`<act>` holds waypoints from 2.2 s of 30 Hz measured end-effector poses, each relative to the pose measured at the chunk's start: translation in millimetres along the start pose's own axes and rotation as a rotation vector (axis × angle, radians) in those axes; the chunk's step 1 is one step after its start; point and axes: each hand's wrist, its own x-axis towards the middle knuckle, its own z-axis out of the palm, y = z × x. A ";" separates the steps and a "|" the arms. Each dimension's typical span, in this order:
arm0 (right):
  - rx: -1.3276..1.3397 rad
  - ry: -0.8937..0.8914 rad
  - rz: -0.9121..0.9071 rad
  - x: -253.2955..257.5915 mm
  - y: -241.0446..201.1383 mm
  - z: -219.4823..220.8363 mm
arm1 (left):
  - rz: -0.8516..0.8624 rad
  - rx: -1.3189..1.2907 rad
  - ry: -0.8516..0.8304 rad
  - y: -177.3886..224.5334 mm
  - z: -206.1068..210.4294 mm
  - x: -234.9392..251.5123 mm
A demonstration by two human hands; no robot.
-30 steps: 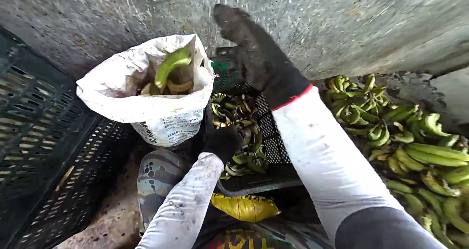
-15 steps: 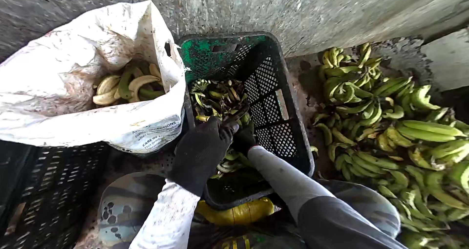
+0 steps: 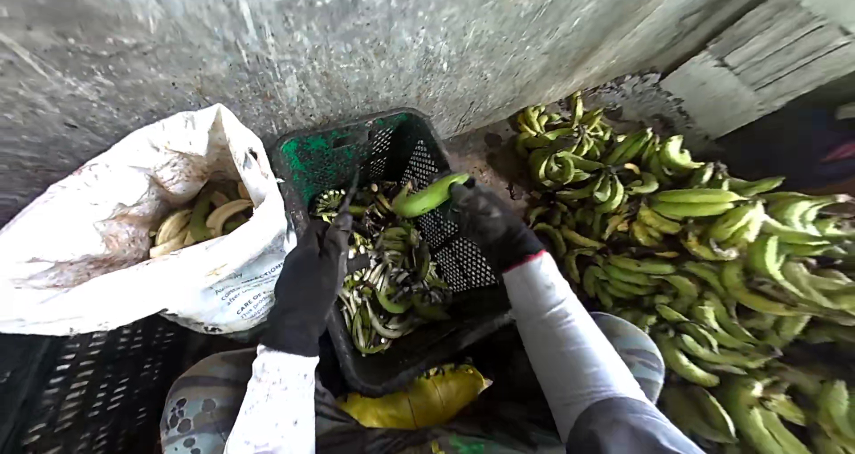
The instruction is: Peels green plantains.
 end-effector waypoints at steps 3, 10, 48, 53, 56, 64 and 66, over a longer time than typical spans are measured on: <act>0.389 -0.057 -0.292 -12.5 -45.6 -16.9 | 0.125 -0.144 0.053 -6.6 10.6 -7.2; 0.127 0.342 -0.205 -30.6 -50.0 27.2 | 0.457 -0.342 0.015 -9.9 58.8 -35.9; 0.541 0.252 -0.495 -69.9 -36.5 15.0 | 0.373 -0.474 -0.464 18.1 116.3 -87.5; 0.495 0.344 -0.465 -71.2 -38.3 24.4 | 0.368 -0.411 -0.437 15.3 112.9 -86.9; 0.465 0.352 -0.476 -70.1 -37.0 26.2 | 0.400 -0.374 -0.409 14.3 110.5 -88.0; 0.692 0.145 -0.204 -72.6 -10.1 49.1 | 0.355 -0.246 -0.313 4.7 117.0 -68.9; 0.768 0.060 -0.099 -68.1 3.8 50.0 | 0.303 -0.154 -0.300 6.6 107.8 -70.4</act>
